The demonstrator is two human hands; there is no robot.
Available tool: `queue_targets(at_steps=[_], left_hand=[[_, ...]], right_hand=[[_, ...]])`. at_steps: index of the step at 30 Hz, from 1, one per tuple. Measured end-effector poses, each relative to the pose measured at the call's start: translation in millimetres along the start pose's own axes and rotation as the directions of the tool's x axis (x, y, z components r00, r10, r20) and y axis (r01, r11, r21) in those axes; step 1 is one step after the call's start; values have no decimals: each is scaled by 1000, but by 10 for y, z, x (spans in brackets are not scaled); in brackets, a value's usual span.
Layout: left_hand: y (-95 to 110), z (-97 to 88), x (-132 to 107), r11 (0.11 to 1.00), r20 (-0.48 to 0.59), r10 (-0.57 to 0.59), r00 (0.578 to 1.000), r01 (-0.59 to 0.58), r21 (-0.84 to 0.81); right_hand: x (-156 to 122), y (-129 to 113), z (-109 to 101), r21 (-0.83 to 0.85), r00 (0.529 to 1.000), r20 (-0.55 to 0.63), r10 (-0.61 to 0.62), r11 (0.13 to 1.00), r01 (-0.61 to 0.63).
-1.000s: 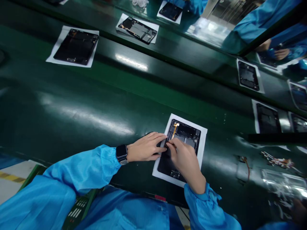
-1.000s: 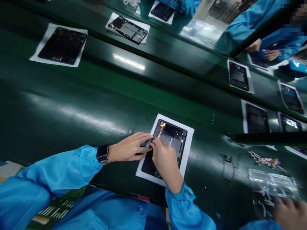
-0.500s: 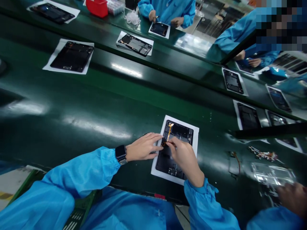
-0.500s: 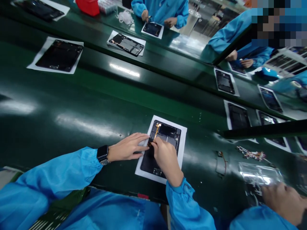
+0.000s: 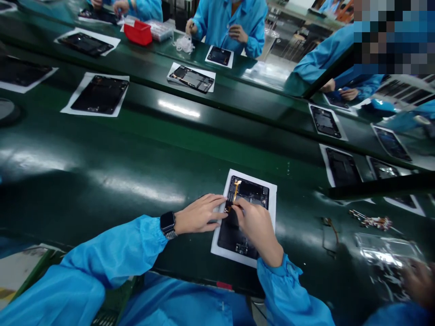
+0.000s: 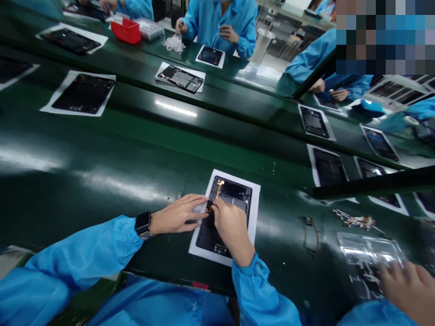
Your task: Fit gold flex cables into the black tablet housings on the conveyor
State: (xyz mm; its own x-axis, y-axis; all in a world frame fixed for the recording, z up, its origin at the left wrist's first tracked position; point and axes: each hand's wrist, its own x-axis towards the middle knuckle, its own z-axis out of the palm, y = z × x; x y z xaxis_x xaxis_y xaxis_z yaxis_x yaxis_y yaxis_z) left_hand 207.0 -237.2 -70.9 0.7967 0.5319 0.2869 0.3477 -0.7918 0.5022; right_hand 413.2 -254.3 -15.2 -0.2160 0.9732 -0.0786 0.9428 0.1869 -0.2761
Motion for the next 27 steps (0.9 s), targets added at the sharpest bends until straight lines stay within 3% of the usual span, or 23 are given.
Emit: queue_targets(at_steps=[2,3,6,8,10,13,16,19,21,23,25,27], left_hand=[[1,-16,-19,1000,-2,-7,1000,7,-30],[3,-28,-22,998,-6,-24,1000,24,-57],[-8,-75,56,979,-85,-140,987,125,-161],[-69,-103,227,967,-167,-213,963,183,-179],[-189,-120,508,972,-207,-229,951,211,-107],[-422,-134,1052,968,-65,-240,969,244,62],[-598,-144,1517,955,111,-272,956,255,150],[-660,-144,1730,944,197,-307,931,272,185],[-666,-146,1757,934,239,-337,910,292,206],[-695,-177,1761,924,260,-360,896,304,231],[-797,-269,1796,907,257,-392,883,325,268],[-990,-451,1887,872,220,-446,868,365,327]], right_hand=[[-26,143,-28,242,995,-86,43,970,-21],[-39,239,-32,409,986,-134,94,912,-31],[-64,559,6,819,918,-176,356,570,-64],[-57,729,57,924,874,-104,474,371,-91],[-21,833,99,947,867,-50,495,299,-116],[67,975,76,921,872,-64,486,365,-136],[63,1306,-111,859,830,-145,539,485,-165],[-153,1843,-380,769,701,-263,663,583,-262],[-356,2205,-507,720,602,-308,737,594,-359],[-521,2489,-548,622,543,-323,775,606,-495],[-603,2668,-513,428,563,-303,769,638,-640],[-606,2758,-447,258,623,-242,744,668,-698]])
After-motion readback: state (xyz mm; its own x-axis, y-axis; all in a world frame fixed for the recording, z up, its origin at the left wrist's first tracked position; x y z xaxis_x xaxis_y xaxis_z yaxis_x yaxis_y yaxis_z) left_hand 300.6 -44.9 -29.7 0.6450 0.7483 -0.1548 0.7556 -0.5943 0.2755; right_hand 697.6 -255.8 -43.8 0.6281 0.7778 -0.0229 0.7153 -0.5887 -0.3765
